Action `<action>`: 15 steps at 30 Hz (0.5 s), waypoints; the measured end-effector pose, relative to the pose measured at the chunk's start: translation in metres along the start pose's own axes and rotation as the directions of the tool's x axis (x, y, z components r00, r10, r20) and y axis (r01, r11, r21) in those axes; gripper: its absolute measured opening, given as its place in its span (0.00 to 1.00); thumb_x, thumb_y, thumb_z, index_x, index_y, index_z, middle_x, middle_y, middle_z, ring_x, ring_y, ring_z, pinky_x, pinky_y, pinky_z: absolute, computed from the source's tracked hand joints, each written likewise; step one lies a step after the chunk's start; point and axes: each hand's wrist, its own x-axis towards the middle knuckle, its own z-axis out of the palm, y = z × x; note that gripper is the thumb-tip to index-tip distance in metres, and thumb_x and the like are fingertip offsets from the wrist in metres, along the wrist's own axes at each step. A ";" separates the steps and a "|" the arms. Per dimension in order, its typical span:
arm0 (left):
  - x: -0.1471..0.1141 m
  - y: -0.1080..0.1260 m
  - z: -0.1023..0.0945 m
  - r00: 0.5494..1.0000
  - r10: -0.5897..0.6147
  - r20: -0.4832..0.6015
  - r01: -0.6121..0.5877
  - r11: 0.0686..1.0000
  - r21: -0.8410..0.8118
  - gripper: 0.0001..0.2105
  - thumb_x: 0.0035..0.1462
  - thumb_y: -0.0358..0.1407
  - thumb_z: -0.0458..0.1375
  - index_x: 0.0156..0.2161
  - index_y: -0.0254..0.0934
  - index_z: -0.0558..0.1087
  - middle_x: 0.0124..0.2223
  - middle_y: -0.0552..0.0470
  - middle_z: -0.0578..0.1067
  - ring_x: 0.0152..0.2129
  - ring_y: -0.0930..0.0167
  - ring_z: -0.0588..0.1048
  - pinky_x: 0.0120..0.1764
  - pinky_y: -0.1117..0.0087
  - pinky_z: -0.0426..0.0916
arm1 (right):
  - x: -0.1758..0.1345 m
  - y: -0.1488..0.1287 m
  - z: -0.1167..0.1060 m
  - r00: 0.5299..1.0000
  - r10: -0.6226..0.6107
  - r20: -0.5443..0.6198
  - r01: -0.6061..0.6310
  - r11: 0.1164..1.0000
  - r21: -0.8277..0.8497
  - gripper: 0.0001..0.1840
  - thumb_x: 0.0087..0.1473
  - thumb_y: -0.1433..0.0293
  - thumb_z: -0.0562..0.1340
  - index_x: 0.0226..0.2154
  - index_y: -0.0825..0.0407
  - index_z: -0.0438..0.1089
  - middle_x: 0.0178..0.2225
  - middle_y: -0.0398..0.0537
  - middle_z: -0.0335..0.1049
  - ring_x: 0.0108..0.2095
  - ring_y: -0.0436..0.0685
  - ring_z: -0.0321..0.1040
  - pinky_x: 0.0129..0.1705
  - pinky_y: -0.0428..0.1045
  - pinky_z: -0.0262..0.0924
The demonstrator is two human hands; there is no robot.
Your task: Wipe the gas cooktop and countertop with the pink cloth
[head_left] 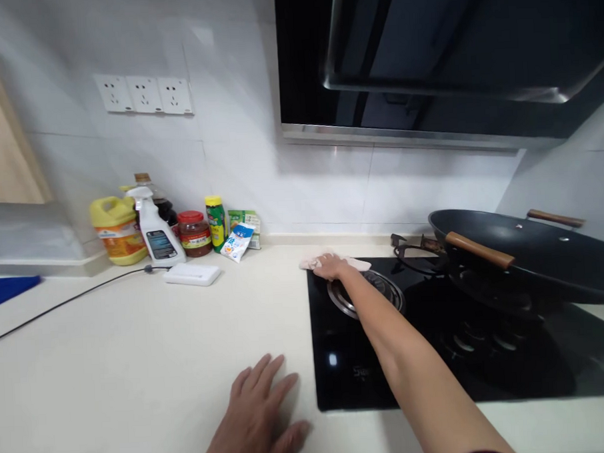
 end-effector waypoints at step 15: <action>0.009 0.010 -0.015 0.973 -0.174 0.154 0.188 0.979 -0.081 0.27 0.66 0.54 0.51 0.62 0.42 0.70 0.68 0.39 0.65 0.63 0.53 0.65 0.61 0.47 0.62 | -0.202 -0.062 0.013 0.956 -0.293 0.026 0.292 0.956 0.008 0.35 0.60 0.54 0.55 0.66 0.48 0.57 0.71 0.55 0.48 0.70 0.74 0.40 0.65 0.74 0.36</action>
